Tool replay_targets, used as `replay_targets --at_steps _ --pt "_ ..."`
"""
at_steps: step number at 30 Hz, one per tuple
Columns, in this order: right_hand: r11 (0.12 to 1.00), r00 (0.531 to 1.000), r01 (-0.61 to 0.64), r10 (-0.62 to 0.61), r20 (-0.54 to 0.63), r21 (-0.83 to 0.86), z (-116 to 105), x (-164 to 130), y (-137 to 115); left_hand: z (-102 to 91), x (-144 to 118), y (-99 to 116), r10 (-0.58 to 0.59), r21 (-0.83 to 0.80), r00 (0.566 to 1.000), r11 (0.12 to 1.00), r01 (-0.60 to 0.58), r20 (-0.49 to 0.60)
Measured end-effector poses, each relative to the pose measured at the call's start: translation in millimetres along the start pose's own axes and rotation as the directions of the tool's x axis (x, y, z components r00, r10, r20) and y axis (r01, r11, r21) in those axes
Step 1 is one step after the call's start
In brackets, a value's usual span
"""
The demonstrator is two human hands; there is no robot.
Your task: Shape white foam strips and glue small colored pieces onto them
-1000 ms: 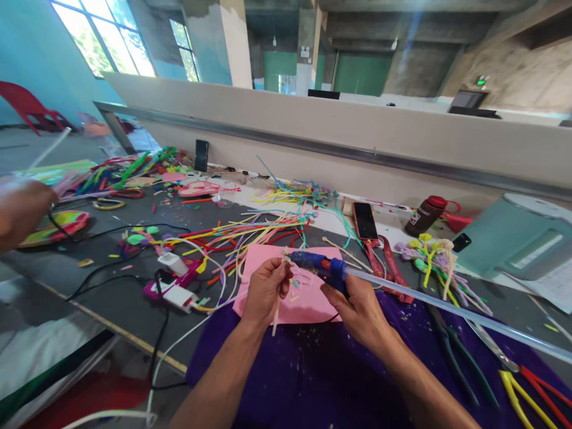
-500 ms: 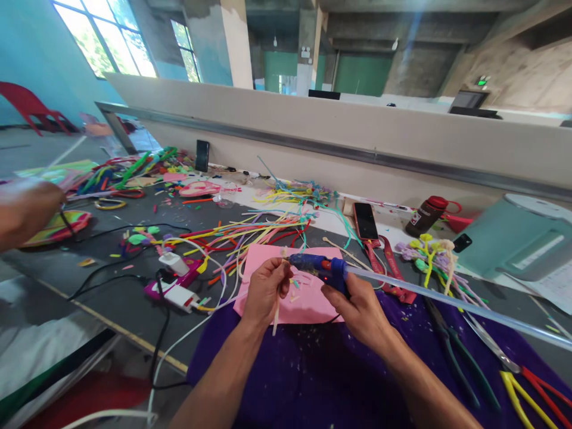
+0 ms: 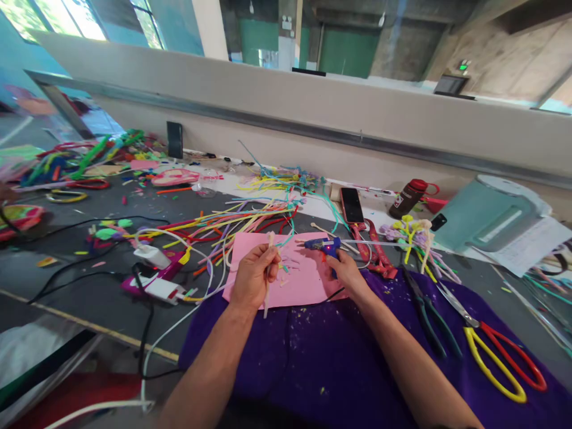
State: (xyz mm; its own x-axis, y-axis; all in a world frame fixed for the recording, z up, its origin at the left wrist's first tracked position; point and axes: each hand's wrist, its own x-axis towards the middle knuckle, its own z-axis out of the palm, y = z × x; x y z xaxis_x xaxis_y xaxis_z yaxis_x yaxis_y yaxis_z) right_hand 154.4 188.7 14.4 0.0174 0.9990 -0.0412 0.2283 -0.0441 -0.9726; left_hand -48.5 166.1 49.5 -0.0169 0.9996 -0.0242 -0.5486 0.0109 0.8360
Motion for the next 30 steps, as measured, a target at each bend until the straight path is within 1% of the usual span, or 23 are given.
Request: replay_targets --at_steps 4,7,13,15,17,19,20,22,23,24,25,27,28,29,30 --pt "0.995 1.0 0.004 -0.007 -0.025 -0.103 0 1 12 0.5 -1 0 -0.003 -0.006 1.0 1.0 0.003 0.019" --pt "0.975 0.998 0.017 -0.03 -0.056 -0.224 -1 5 15 1.4 -1 1 -0.01 -0.011 1.0 1.0 0.01 0.003" --pt "0.869 0.983 0.057 -0.135 -0.123 -0.491 -12 13 17 1.2 -1 1 -0.003 -0.018 1.0 1.0 0.004 0.023" --pt "0.835 0.977 0.052 -0.155 -0.144 -0.548 -15 10 14 1.1 -1 0 -0.011 -0.02 0.999 1.0 0.012 0.035" --pt "0.8 0.968 0.063 -0.194 -0.158 -0.596 -15 3 6 1.4 -2 0 -0.042 -0.027 0.997 0.999 0.044 0.066" --pt "0.786 0.958 0.146 -0.265 -0.114 -0.601 -11 -5 -6 2.1 -3 -1 -0.099 -0.044 0.987 0.993 0.106 0.128" --pt "0.795 0.952 0.223 -0.302 -0.051 -0.564 -7 -9 -14 2.5 -3 -1 -0.138 -0.052 0.976 0.988 0.148 0.166" --pt "0.861 0.93 0.361 -0.362 0.068 -0.357 3 -15 -30 3.2 -4 -2 -0.218 -0.059 0.946 0.969 0.238 0.241" --pt "0.873 0.91 0.414 -0.4 0.109 -0.259 8 -17 -37 3.4 -4 -2 -0.253 -0.057 0.93 0.959 0.277 0.268" --pt "0.853 0.873 0.486 -0.468 0.135 -0.19 14 -19 -44 3.5 -4 -3 -0.282 -0.054 0.915 0.949 0.309 0.288" --pt "0.812 0.826 0.563 -0.544 0.148 -0.157 19 -19 -49 3.5 -4 -3 -0.303 -0.053 0.904 0.941 0.333 0.3" --pt "0.704 0.72 0.693 -0.667 0.193 -0.153 26 -19 -56 3.2 -4 -4 -0.33 -0.062 0.891 0.929 0.365 0.311" --pt "0.654 0.673 0.739 -0.706 0.219 -0.162 27 -19 -58 2.9 -4 -4 -0.337 -0.07 0.888 0.924 0.375 0.312" --pt "0.615 0.637 0.77 -0.731 0.243 -0.168 28 -19 -58 2.7 -3 -4 -0.34 -0.079 0.887 0.921 0.381 0.312" --pt "0.591 0.614 0.789 -0.746 0.258 -0.17 28 -19 -58 2.6 -3 -4 -0.339 -0.088 0.888 0.92 0.382 0.309"
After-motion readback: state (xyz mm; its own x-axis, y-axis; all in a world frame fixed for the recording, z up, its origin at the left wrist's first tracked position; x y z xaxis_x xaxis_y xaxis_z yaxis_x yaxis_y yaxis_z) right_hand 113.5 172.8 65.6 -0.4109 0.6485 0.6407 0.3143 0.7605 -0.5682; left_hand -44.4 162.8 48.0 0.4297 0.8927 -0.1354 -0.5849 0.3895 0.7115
